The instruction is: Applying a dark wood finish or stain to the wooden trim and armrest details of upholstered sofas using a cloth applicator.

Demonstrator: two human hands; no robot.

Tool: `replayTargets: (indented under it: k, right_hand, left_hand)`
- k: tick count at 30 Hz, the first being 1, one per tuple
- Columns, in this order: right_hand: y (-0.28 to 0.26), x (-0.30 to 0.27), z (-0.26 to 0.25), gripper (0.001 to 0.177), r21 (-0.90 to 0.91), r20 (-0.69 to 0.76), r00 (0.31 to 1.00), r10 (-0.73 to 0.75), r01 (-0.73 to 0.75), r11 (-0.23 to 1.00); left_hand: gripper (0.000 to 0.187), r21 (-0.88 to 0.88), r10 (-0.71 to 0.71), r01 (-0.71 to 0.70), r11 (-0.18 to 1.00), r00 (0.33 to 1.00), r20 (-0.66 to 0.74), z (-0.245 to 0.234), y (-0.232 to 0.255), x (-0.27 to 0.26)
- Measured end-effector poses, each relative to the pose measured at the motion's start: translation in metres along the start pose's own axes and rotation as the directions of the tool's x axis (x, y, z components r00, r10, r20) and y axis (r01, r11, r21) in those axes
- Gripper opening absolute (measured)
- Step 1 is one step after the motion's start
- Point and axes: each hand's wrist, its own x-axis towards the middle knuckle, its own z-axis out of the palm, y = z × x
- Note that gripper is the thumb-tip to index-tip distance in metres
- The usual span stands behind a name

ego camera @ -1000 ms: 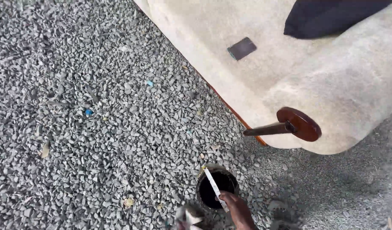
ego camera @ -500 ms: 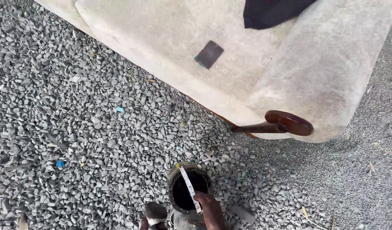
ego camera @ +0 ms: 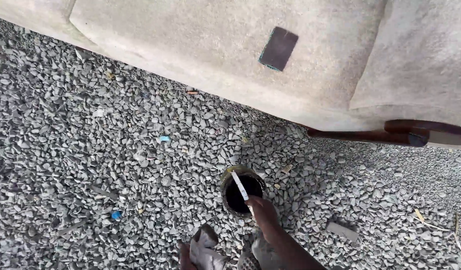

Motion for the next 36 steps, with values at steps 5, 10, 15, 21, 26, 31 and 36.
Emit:
replayTargets:
  k: [5, 10, 15, 21, 26, 31, 36]
  right_hand:
    - [-0.019, 0.025, 0.025, 0.045, 0.056, 0.020, 0.999, 0.029, -0.030, 0.998]
    - [-0.037, 0.050, 0.057, 0.055, -0.031, 0.102, 0.992, -0.073, 0.076, 0.997]
    - [-0.043, 0.090, 0.078, 0.051, 0.081, 0.101, 0.995, -0.008, 0.000, 0.997]
    - [-0.022, 0.133, 0.070, 0.040, 0.205, -0.067, 0.998, -0.015, 0.029, 0.978]
    - [0.030, 0.177, 0.040, 0.058, 0.269, -0.278, 0.960, 0.042, 0.036, 0.963]
    - [0.071, 0.161, 0.015, 0.055, 0.402, -0.199, 0.970, 0.136, -0.046, 0.915]
    - [0.162, 0.175, 0.015, 0.048, 0.503, -0.149, 0.959, 0.242, -0.137, 0.853]
  left_hand:
    - [0.030, 0.096, 0.265, -0.255, 0.962, 0.957, -0.119, 0.040, 0.020, 0.029]
    - [0.030, -0.012, 0.337, -0.344, 0.939, 0.924, -0.182, 0.072, 0.033, 0.054]
    - [0.023, 0.125, 0.467, -0.455, 0.881, 0.879, -0.091, 0.106, 0.051, 0.099]
    - [0.029, 0.629, 0.471, -0.431, 0.647, 0.875, 0.115, 0.108, 0.047, 0.152]
    - [0.044, 0.876, 0.199, -0.475, 0.082, 0.869, 0.453, 0.179, 0.043, 0.190]
    - [0.041, 0.879, 0.178, -0.135, -0.458, 0.954, 0.239, 0.230, 0.027, 0.319]
    - [0.029, 0.698, 0.227, -0.153, -0.699, 0.879, 0.420, 0.213, 0.017, 0.342]
